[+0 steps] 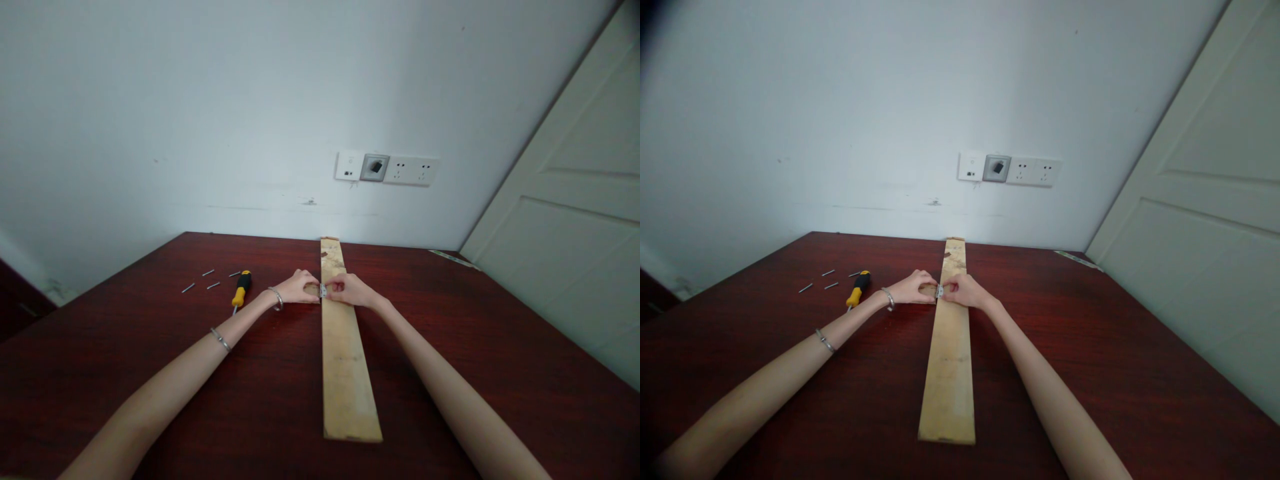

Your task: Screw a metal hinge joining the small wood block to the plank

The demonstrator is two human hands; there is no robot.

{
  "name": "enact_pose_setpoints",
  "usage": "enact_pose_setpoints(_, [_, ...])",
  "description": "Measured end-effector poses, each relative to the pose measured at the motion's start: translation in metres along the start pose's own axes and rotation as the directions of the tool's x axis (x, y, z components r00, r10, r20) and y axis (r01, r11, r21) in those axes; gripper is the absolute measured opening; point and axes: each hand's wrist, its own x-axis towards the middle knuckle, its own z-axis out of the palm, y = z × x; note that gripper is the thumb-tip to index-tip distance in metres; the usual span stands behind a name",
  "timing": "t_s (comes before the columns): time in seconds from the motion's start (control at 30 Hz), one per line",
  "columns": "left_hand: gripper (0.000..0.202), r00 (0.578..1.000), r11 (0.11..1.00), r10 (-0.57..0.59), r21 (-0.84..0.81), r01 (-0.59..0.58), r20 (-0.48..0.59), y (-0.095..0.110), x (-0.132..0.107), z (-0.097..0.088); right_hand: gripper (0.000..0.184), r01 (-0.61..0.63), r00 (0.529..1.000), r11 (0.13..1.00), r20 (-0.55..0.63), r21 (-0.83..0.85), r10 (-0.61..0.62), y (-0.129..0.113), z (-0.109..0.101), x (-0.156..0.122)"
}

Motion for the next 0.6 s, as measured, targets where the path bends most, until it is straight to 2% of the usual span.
enact_pose_setpoints(0.27, [0.048, 1.000, 1.000, 0.005, -0.026, -0.005, -0.013, -0.001, 0.001, -0.001, 0.035, -0.012, 1.000, 1.000, -0.001, 0.023, 0.013, 0.005, 0.001, 0.001])
enact_pose_setpoints(0.4, [0.051, 0.999, 0.999, 0.021, -0.033, -0.022, -0.041, -0.003, 0.001, -0.006, 0.038, -0.050, 0.999, 0.991, 0.006, 0.123, 0.050, 0.006, -0.003, 0.000])
enact_pose_setpoints(0.5, [0.045, 0.992, 0.996, 0.065, -0.055, -0.072, -0.110, -0.002, 0.000, -0.018, 0.037, -0.045, 0.997, 0.990, -0.053, 0.132, 0.052, 0.005, -0.009, -0.001])
enact_pose_setpoints(0.6, [0.034, 0.968, 0.990, 0.087, -0.086, -0.110, -0.236, 0.003, -0.001, -0.041, 0.034, -0.034, 0.991, 0.994, -0.127, 0.106, 0.047, 0.004, -0.014, -0.002])
